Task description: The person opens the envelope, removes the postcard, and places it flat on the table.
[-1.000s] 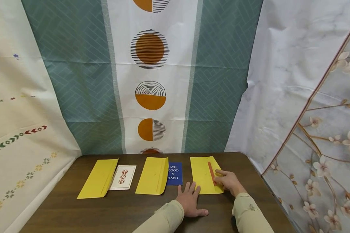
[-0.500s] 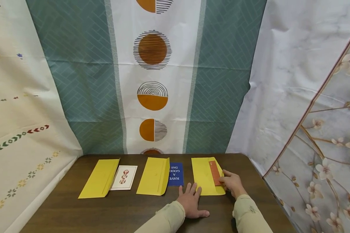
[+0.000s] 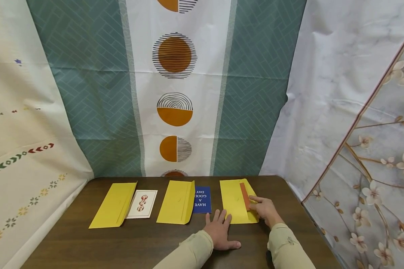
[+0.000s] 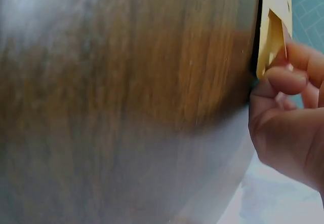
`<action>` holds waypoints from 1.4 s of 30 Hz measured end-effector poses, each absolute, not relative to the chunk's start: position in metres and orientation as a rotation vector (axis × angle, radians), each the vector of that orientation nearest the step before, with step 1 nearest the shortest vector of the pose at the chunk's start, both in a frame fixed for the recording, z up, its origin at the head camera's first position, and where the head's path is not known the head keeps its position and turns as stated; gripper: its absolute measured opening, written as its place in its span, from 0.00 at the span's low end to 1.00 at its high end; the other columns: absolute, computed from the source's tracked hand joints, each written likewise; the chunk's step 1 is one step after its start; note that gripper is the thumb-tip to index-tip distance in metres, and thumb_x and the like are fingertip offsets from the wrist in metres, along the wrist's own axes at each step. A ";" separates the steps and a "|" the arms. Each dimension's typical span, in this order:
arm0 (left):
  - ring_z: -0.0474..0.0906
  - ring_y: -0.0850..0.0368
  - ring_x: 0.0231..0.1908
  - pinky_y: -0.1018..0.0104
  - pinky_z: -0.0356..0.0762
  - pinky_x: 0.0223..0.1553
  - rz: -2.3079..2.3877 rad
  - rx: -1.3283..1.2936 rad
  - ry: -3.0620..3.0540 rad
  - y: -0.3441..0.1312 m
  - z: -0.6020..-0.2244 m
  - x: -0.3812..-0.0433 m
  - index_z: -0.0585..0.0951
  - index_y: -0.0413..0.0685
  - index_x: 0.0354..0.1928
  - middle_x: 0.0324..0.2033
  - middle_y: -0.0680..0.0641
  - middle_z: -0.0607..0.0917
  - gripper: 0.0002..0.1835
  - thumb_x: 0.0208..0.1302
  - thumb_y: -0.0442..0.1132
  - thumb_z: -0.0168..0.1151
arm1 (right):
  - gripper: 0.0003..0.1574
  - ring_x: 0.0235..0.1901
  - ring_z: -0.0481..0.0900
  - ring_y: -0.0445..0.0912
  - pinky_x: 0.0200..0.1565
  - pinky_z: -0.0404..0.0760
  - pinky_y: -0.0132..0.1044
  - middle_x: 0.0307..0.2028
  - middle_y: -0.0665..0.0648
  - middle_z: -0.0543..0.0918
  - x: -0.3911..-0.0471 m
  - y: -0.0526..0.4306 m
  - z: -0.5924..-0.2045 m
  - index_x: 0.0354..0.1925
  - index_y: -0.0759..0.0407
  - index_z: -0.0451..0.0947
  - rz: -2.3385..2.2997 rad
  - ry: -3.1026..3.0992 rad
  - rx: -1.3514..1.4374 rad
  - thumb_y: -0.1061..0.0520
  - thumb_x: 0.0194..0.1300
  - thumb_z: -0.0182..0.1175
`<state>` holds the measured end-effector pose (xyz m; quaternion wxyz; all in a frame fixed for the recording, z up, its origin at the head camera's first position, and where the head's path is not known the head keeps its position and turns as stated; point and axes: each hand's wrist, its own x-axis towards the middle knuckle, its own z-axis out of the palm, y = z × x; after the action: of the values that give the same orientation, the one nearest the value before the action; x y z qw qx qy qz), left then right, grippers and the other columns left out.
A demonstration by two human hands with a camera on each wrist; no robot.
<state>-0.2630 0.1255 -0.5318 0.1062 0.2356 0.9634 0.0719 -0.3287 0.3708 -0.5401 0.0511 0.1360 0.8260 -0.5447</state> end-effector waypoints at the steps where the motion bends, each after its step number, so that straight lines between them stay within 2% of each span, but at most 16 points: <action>1: 0.52 0.48 0.86 0.34 0.53 0.82 0.213 0.695 2.838 0.126 -0.532 -0.263 0.63 0.63 0.83 0.85 0.53 0.59 0.53 0.63 0.81 0.58 | 0.34 0.22 0.67 0.43 0.29 0.72 0.35 0.33 0.52 0.80 -0.329 0.372 -0.541 0.75 0.62 0.73 -1.679 2.517 0.460 0.59 0.74 0.65; 4: 0.52 0.48 0.86 0.34 0.53 0.82 0.218 0.699 2.839 0.126 -0.532 -0.263 0.63 0.63 0.83 0.85 0.53 0.59 0.53 0.63 0.81 0.58 | 0.35 0.23 0.69 0.42 0.30 0.75 0.34 0.35 0.50 0.80 -0.329 0.376 -0.542 0.76 0.62 0.71 -1.757 2.508 0.573 0.59 0.74 0.62; 7: 0.52 0.48 0.86 0.34 0.53 0.82 0.220 0.702 2.832 0.126 -0.533 -0.263 0.63 0.63 0.83 0.85 0.53 0.59 0.53 0.63 0.81 0.58 | 0.37 0.24 0.68 0.43 0.30 0.74 0.34 0.30 0.50 0.75 -0.330 0.379 -0.541 0.78 0.61 0.68 -1.772 2.493 0.625 0.57 0.75 0.62; 9: 0.51 0.47 0.86 0.34 0.52 0.82 0.219 0.700 2.822 0.126 -0.534 -0.264 0.62 0.63 0.84 0.85 0.53 0.57 0.53 0.63 0.81 0.57 | 0.40 0.28 0.71 0.46 0.33 0.74 0.37 0.35 0.60 0.79 -0.330 0.380 -0.540 0.80 0.62 0.65 -1.715 2.525 0.574 0.55 0.76 0.62; 10: 0.51 0.48 0.86 0.34 0.52 0.82 0.220 0.699 2.820 0.126 -0.535 -0.265 0.62 0.64 0.84 0.85 0.53 0.57 0.53 0.63 0.81 0.58 | 0.41 0.30 0.73 0.51 0.34 0.75 0.39 0.42 0.65 0.82 -0.330 0.380 -0.539 0.80 0.63 0.65 -1.670 2.560 0.549 0.55 0.75 0.64; 11: 0.51 0.47 0.86 0.34 0.52 0.82 0.221 0.698 2.818 0.126 -0.535 -0.265 0.62 0.63 0.84 0.85 0.53 0.57 0.53 0.63 0.81 0.58 | 0.41 0.36 0.77 0.57 0.39 0.80 0.42 0.51 0.71 0.82 -0.330 0.379 -0.539 0.79 0.64 0.65 -1.613 2.606 0.516 0.55 0.75 0.65; 13: 0.51 0.47 0.86 0.34 0.52 0.82 0.224 0.697 2.818 0.126 -0.535 -0.265 0.62 0.64 0.84 0.85 0.53 0.58 0.53 0.63 0.81 0.58 | 0.42 0.52 0.79 0.68 0.52 0.84 0.52 0.68 0.78 0.75 -0.329 0.378 -0.538 0.78 0.66 0.66 -1.490 2.705 0.453 0.55 0.73 0.66; 14: 0.52 0.47 0.86 0.34 0.52 0.82 0.226 0.697 2.818 0.126 -0.536 -0.265 0.62 0.64 0.84 0.85 0.53 0.58 0.53 0.63 0.81 0.58 | 0.41 0.60 0.76 0.73 0.59 0.82 0.58 0.73 0.79 0.69 -0.329 0.377 -0.538 0.77 0.68 0.67 -1.445 2.745 0.424 0.56 0.73 0.66; 15: 0.51 0.47 0.86 0.34 0.51 0.82 0.226 0.697 2.810 0.126 -0.537 -0.266 0.61 0.64 0.84 0.86 0.53 0.57 0.53 0.63 0.81 0.57 | 0.41 0.65 0.72 0.76 0.65 0.78 0.63 0.74 0.79 0.69 -0.329 0.377 -0.538 0.77 0.68 0.67 -1.414 2.773 0.409 0.57 0.72 0.67; 17: 0.51 0.47 0.86 0.34 0.51 0.82 0.229 0.701 2.814 0.125 -0.537 -0.266 0.61 0.63 0.84 0.86 0.53 0.57 0.53 0.63 0.81 0.57 | 0.40 0.75 0.63 0.76 0.73 0.68 0.68 0.75 0.79 0.65 -0.328 0.378 -0.539 0.76 0.69 0.68 -1.360 2.815 0.394 0.57 0.71 0.67; 27: 0.50 0.48 0.86 0.35 0.51 0.82 0.223 0.691 2.832 0.128 -0.541 -0.267 0.60 0.66 0.84 0.86 0.55 0.56 0.52 0.64 0.81 0.57 | 0.41 0.76 0.60 0.76 0.73 0.67 0.68 0.77 0.78 0.63 -0.321 0.395 -0.535 0.77 0.69 0.66 -1.343 2.823 0.447 0.55 0.73 0.65; 33: 0.51 0.47 0.86 0.34 0.52 0.82 0.232 0.692 2.826 0.126 -0.537 -0.266 0.61 0.64 0.84 0.85 0.54 0.57 0.53 0.63 0.81 0.58 | 0.44 0.74 0.64 0.76 0.74 0.67 0.69 0.77 0.80 0.62 -0.323 0.397 -0.534 0.78 0.67 0.65 -1.408 2.743 0.356 0.51 0.74 0.68; 37: 0.52 0.47 0.86 0.34 0.53 0.81 0.236 0.696 2.830 0.126 -0.539 -0.267 0.63 0.64 0.83 0.85 0.53 0.58 0.53 0.62 0.81 0.58 | 0.35 0.74 0.65 0.75 0.74 0.65 0.70 0.74 0.79 0.69 -0.323 0.398 -0.537 0.72 0.64 0.75 -1.392 2.763 0.301 0.55 0.73 0.69; 42: 0.51 0.47 0.86 0.34 0.51 0.82 0.261 0.702 2.823 0.127 -0.550 -0.272 0.61 0.64 0.84 0.85 0.54 0.57 0.55 0.61 0.84 0.56 | 0.24 0.68 0.73 0.73 0.70 0.72 0.68 0.67 0.77 0.78 -0.320 0.400 -0.539 0.63 0.66 0.84 -1.362 2.822 0.287 0.59 0.72 0.68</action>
<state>-0.2724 0.1268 -0.5500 0.1102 0.2388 0.9607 0.0888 -0.3202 0.3998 -0.5392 -0.0026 0.0911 0.8968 -0.4329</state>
